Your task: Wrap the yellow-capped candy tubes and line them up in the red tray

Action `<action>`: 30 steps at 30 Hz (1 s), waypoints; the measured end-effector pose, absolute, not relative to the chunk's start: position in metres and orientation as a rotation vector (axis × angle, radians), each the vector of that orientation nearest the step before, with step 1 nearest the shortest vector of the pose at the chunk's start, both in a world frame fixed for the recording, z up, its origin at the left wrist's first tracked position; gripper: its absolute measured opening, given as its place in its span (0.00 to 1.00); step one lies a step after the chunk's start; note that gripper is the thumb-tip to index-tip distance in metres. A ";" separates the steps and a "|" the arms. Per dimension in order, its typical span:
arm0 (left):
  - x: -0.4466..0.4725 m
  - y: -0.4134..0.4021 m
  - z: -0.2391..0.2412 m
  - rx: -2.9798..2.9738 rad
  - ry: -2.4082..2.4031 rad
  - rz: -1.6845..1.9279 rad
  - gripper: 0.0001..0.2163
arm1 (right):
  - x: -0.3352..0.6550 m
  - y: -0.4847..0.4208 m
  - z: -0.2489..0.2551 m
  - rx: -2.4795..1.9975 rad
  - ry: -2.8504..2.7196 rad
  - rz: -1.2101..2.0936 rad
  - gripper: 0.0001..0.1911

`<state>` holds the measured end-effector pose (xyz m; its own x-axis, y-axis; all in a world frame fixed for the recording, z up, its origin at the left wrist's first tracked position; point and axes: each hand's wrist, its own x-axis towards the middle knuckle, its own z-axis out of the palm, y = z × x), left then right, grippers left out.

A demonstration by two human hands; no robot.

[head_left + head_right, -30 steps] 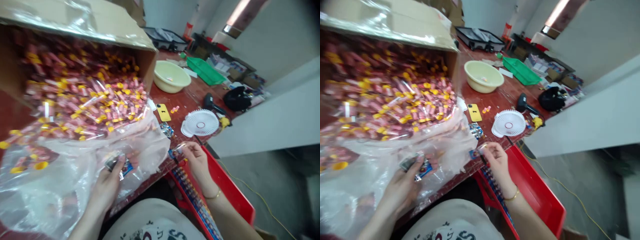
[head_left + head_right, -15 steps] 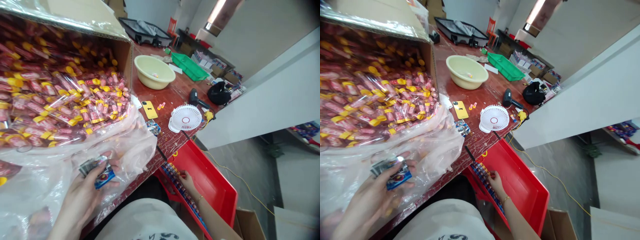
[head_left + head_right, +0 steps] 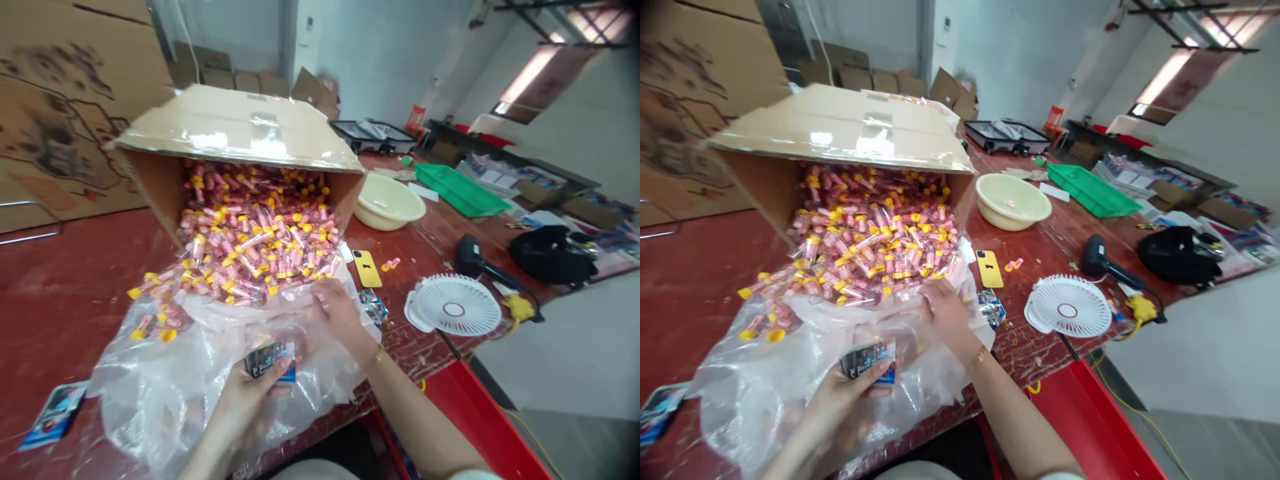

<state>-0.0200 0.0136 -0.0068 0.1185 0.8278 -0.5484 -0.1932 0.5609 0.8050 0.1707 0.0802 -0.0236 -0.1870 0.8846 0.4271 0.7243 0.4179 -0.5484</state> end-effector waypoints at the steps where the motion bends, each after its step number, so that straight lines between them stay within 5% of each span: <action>1: -0.023 0.013 -0.006 0.639 1.225 0.827 0.14 | 0.155 0.103 -0.023 -1.356 -2.067 0.370 0.12; 7: -0.036 0.011 -0.009 0.617 1.200 0.878 0.15 | 0.126 0.142 -0.027 -1.292 -2.254 0.561 0.13; 18: -0.026 0.015 -0.008 0.557 1.141 0.793 0.18 | 0.143 0.071 0.007 -0.908 -1.271 1.441 0.15; 30: -0.028 0.015 -0.018 0.610 1.172 0.895 0.21 | 0.143 0.062 0.015 -0.942 -1.405 1.316 0.12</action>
